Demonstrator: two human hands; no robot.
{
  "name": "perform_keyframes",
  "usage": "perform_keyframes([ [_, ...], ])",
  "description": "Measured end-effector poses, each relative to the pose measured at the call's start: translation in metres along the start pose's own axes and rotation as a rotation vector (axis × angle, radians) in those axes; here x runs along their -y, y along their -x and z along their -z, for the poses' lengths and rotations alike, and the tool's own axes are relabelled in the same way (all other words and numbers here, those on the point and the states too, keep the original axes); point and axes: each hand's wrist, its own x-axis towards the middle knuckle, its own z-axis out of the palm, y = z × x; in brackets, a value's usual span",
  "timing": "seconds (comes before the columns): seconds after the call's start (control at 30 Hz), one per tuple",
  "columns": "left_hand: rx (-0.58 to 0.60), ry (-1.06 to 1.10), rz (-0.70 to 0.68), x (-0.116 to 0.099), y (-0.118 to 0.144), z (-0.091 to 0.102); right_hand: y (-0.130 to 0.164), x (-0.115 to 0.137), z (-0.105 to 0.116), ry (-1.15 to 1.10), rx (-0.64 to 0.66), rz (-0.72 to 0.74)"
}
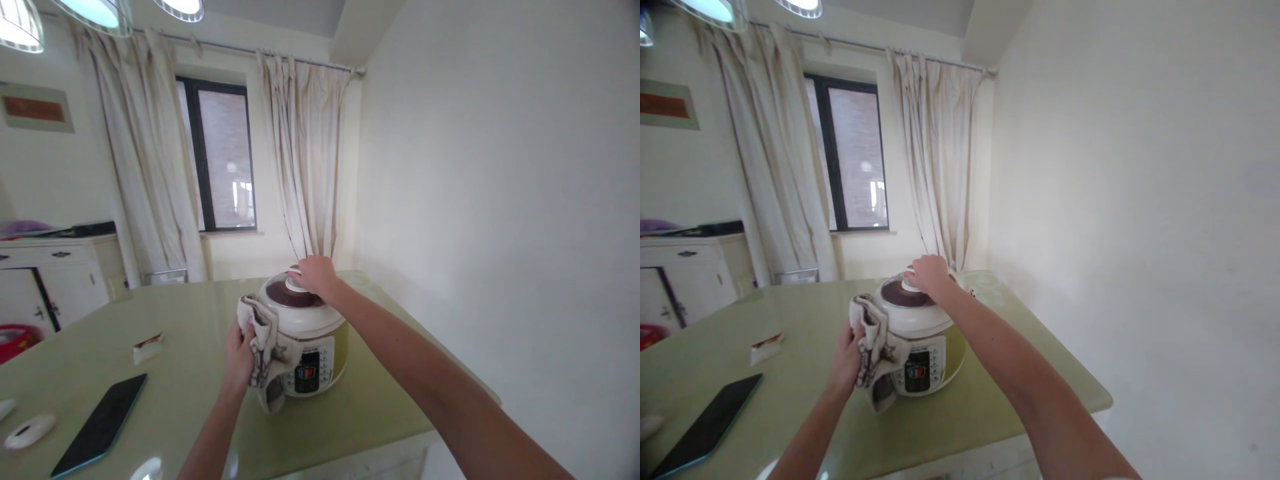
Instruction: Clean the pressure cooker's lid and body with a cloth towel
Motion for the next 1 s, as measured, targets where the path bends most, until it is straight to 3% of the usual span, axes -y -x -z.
perform_keyframes([
  [0.07,0.018,-0.020,0.030,-0.008,-0.001,-0.004,-0.004,-0.007,0.003,0.014,0.022,0.032],
  [0.17,-0.093,-0.123,-0.032,-0.024,0.028,-0.022,-0.006,-0.021,0.003,-0.005,0.069,0.055],
  [0.33,-0.231,-0.411,-0.434,-0.034,0.093,-0.063,0.003,-0.039,-0.017,-0.328,-0.040,0.044],
  [0.47,-0.225,-0.600,-0.646,-0.035,0.101,-0.074,0.005,-0.048,-0.028,-0.595,-0.134,0.170],
  [0.57,-0.115,-0.660,-0.786,-0.047,0.086,-0.069,0.004,-0.050,-0.028,-0.784,-0.066,0.278],
  [0.67,0.053,-0.725,-0.961,-0.073,0.069,-0.069,0.002,-0.052,-0.029,-0.885,-0.012,0.259],
  [0.8,0.194,-0.832,-1.177,-0.099,0.062,-0.093,-0.004,-0.053,-0.035,-0.974,0.030,0.218],
  [0.9,0.362,-0.902,-1.433,-0.096,0.066,-0.110,-0.007,-0.055,-0.039,-0.982,0.046,0.199],
  [1.0,0.515,-0.891,-1.652,-0.078,0.071,-0.102,-0.007,-0.056,-0.040,-1.001,0.053,0.192],
])
